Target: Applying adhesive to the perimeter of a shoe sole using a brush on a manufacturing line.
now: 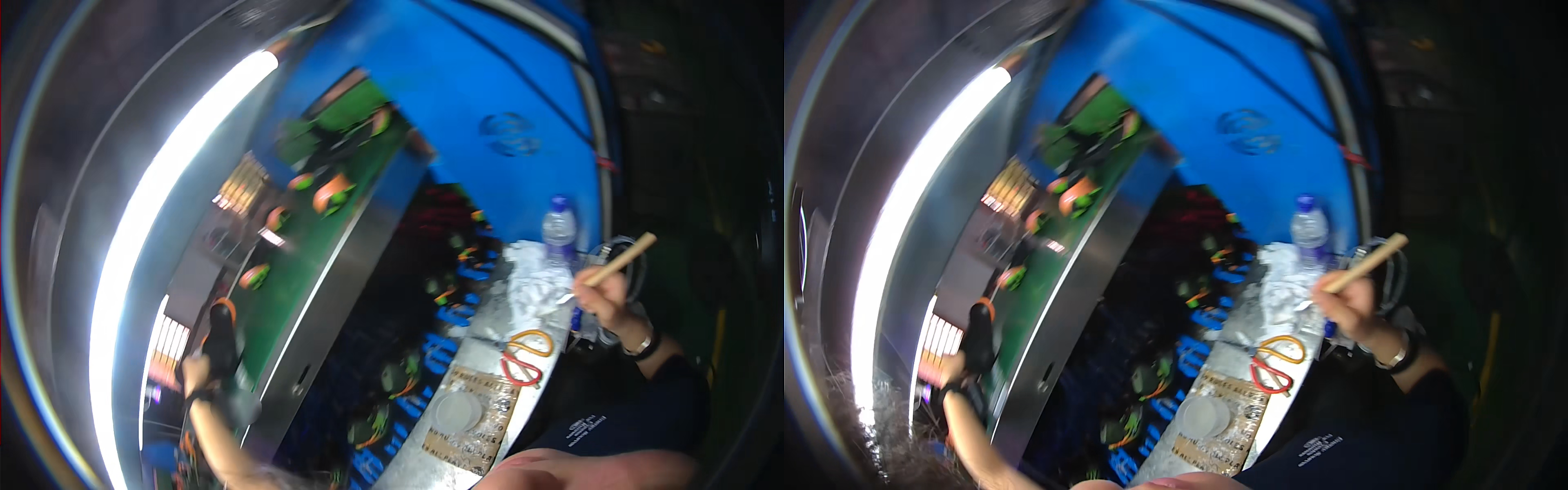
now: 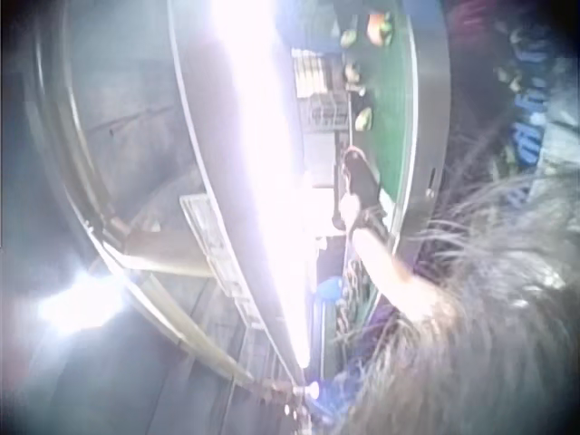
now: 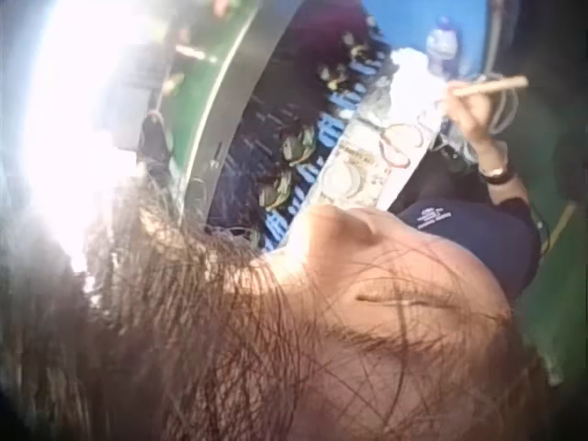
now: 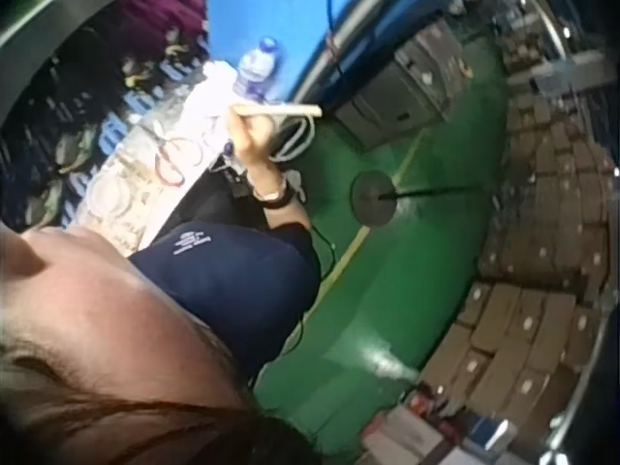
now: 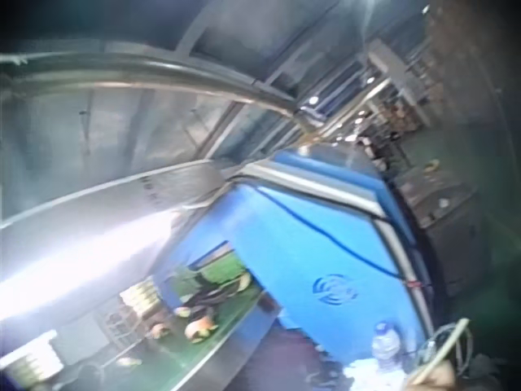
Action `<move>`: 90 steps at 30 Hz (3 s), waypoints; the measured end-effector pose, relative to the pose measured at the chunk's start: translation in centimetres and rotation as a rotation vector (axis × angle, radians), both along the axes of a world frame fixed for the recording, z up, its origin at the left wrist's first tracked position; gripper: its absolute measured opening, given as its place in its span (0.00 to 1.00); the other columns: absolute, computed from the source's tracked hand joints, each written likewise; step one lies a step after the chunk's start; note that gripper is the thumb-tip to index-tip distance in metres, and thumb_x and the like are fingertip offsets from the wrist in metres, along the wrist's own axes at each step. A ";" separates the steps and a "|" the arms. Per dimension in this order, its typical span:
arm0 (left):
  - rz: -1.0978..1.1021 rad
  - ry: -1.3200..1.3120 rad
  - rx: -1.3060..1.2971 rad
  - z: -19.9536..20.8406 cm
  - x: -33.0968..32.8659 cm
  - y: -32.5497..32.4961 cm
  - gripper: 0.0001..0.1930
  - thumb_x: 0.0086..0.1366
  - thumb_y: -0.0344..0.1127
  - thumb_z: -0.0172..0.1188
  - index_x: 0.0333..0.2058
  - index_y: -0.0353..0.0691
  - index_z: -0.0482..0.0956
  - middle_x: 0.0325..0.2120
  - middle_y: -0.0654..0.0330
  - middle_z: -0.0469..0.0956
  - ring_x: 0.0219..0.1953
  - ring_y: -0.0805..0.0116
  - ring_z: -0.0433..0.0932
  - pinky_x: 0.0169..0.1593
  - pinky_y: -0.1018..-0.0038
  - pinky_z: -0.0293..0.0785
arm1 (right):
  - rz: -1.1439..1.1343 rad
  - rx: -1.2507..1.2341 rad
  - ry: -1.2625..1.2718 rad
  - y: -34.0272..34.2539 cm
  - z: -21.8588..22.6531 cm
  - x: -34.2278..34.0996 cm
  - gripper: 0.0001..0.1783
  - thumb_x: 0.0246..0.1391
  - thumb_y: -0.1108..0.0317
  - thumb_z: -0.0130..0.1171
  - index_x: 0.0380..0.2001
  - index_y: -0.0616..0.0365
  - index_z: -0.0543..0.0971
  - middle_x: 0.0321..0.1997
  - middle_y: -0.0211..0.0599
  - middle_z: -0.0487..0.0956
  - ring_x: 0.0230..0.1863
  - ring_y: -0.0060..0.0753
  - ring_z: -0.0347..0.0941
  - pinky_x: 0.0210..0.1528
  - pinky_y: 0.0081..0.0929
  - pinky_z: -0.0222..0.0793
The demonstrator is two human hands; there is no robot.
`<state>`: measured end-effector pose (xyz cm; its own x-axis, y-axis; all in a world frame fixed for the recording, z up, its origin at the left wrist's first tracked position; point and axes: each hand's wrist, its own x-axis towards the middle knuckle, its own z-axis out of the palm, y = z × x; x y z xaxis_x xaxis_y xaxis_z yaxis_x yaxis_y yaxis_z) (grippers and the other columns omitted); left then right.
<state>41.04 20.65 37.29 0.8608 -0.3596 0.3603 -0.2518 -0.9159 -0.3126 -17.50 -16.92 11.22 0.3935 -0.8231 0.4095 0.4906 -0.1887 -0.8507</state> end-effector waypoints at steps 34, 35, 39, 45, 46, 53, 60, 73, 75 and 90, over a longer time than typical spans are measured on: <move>-0.642 2.031 -1.994 -21.1 -38.1 -1.0 0.41 0.52 0.63 0.38 0.46 0.23 0.57 0.34 0.40 0.69 0.32 0.52 0.72 0.35 0.63 0.72 | 0.609 -0.370 0.300 7.0 -1.4 9.8 0.02 0.47 0.76 0.51 0.27 0.61 0.70 0.17 0.29 0.69 0.10 0.15 0.62 0.10 0.14 0.56; -0.249 1.953 -1.874 -22.4 -38.3 -0.2 0.41 0.53 0.64 0.37 0.46 0.22 0.57 0.34 0.38 0.69 0.31 0.52 0.73 0.33 0.64 0.73 | 0.573 -0.469 0.219 6.8 -3.7 11.4 0.03 0.46 0.77 0.53 0.27 0.61 0.71 0.19 0.27 0.69 0.18 0.12 0.64 0.18 0.12 0.59; -0.319 1.484 -2.507 -26.6 -45.0 0.2 0.38 0.56 0.61 0.33 0.47 0.24 0.57 0.33 0.38 0.68 0.26 0.54 0.73 0.24 0.68 0.74 | 0.644 -0.502 0.335 10.1 -4.0 14.0 0.04 0.44 0.73 0.55 0.25 0.62 0.74 0.19 0.31 0.73 0.18 0.16 0.66 0.19 0.15 0.60; -0.193 1.436 -2.564 -31.0 -46.6 4.7 0.35 0.55 0.57 0.38 0.47 0.26 0.59 0.34 0.38 0.69 0.27 0.52 0.74 0.25 0.66 0.74 | 0.622 -0.672 0.389 12.2 -5.8 16.1 0.06 0.43 0.70 0.55 0.24 0.61 0.73 0.18 0.35 0.72 0.16 0.21 0.65 0.19 0.18 0.59; -0.239 1.467 -2.591 -31.3 -46.6 5.0 0.35 0.54 0.57 0.39 0.47 0.26 0.59 0.34 0.38 0.69 0.27 0.52 0.74 0.25 0.66 0.75 | 0.628 -0.674 0.389 12.2 -6.0 16.3 0.06 0.43 0.70 0.55 0.24 0.61 0.73 0.18 0.35 0.72 0.16 0.21 0.65 0.19 0.18 0.59; -0.291 1.659 -2.471 -30.3 -45.0 5.1 0.33 0.54 0.54 0.41 0.48 0.28 0.58 0.35 0.37 0.68 0.24 0.57 0.75 0.22 0.70 0.76 | 0.654 -0.712 0.442 12.1 -6.6 16.6 0.06 0.43 0.70 0.54 0.24 0.61 0.72 0.16 0.35 0.70 0.16 0.24 0.64 0.19 0.22 0.58; -0.195 1.793 -2.498 -30.3 -44.8 4.7 0.34 0.58 0.57 0.35 0.47 0.27 0.60 0.34 0.35 0.69 0.26 0.50 0.75 0.24 0.65 0.76 | 0.698 -0.616 0.492 12.1 -5.5 15.6 0.06 0.44 0.70 0.54 0.24 0.62 0.72 0.17 0.32 0.71 0.18 0.18 0.64 0.20 0.18 0.59; 0.208 1.528 -2.583 -27.6 -46.7 2.2 0.22 0.58 0.47 0.43 0.39 0.31 0.68 0.30 0.48 0.74 0.22 0.61 0.75 0.26 0.71 0.76 | 0.797 -0.533 0.500 12.0 -4.7 15.2 0.05 0.43 0.71 0.54 0.24 0.61 0.73 0.19 0.29 0.71 0.18 0.16 0.63 0.21 0.16 0.58; 0.188 1.571 -2.560 -27.7 -46.4 2.1 0.22 0.58 0.46 0.43 0.40 0.32 0.68 0.30 0.48 0.74 0.22 0.61 0.75 0.26 0.71 0.75 | 0.783 -0.580 0.509 11.9 -4.3 15.0 0.05 0.42 0.71 0.55 0.24 0.61 0.72 0.19 0.30 0.71 0.18 0.17 0.63 0.21 0.16 0.59; 0.076 1.730 -2.427 -27.2 -46.0 0.9 0.21 0.58 0.45 0.44 0.41 0.33 0.67 0.31 0.50 0.73 0.26 0.64 0.75 0.30 0.73 0.74 | 0.871 -0.630 0.184 14.4 -1.9 12.3 0.05 0.44 0.79 0.52 0.28 0.63 0.72 0.27 0.33 0.71 0.22 0.18 0.64 0.23 0.14 0.59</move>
